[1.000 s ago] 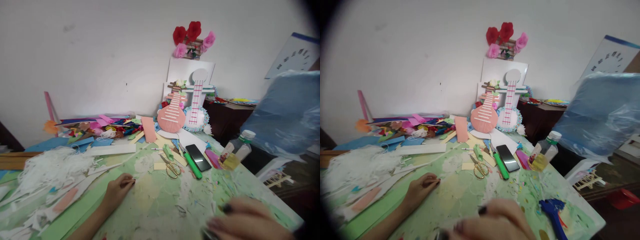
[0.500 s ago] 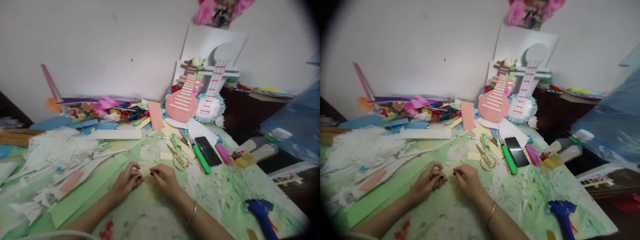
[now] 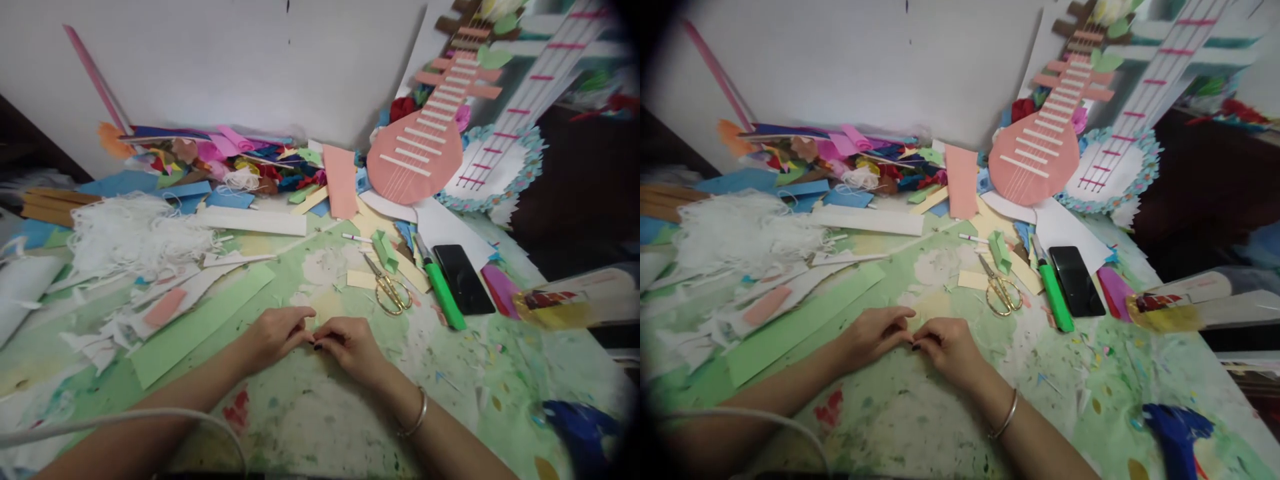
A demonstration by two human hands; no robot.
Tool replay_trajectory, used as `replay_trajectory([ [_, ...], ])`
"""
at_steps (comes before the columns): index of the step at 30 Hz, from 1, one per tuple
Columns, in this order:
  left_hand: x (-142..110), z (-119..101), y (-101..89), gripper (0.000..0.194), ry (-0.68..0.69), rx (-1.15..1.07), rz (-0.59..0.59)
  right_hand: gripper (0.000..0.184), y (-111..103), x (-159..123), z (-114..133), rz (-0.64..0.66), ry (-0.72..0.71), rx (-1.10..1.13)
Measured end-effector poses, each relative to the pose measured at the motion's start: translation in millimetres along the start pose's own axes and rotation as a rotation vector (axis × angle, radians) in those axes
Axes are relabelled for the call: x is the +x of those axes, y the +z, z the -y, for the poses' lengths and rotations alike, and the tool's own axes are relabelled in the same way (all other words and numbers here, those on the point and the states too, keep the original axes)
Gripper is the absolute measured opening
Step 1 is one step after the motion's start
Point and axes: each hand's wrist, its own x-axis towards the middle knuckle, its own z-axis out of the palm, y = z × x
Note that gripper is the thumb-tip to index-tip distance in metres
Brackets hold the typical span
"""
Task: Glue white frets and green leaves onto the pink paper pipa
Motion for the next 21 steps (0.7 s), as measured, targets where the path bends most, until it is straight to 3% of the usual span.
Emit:
replay_trajectory([
  [5,-1.3,0.1,-0.1,0.024,0.064,0.005,0.033,0.015,-0.5,-2.4,2.4,0.073,-0.147,-0.087],
  [11,-4.2,3.8,1.2,0.025,0.080,0.016,0.087,0.020,0.4,-3.8,2.4,0.118,-0.177,-0.127],
  [21,-1.3,1.0,-0.3,0.019,0.089,0.018,0.072,0.026,0.3,-3.5,5.8,0.107,-0.183,-0.142],
])
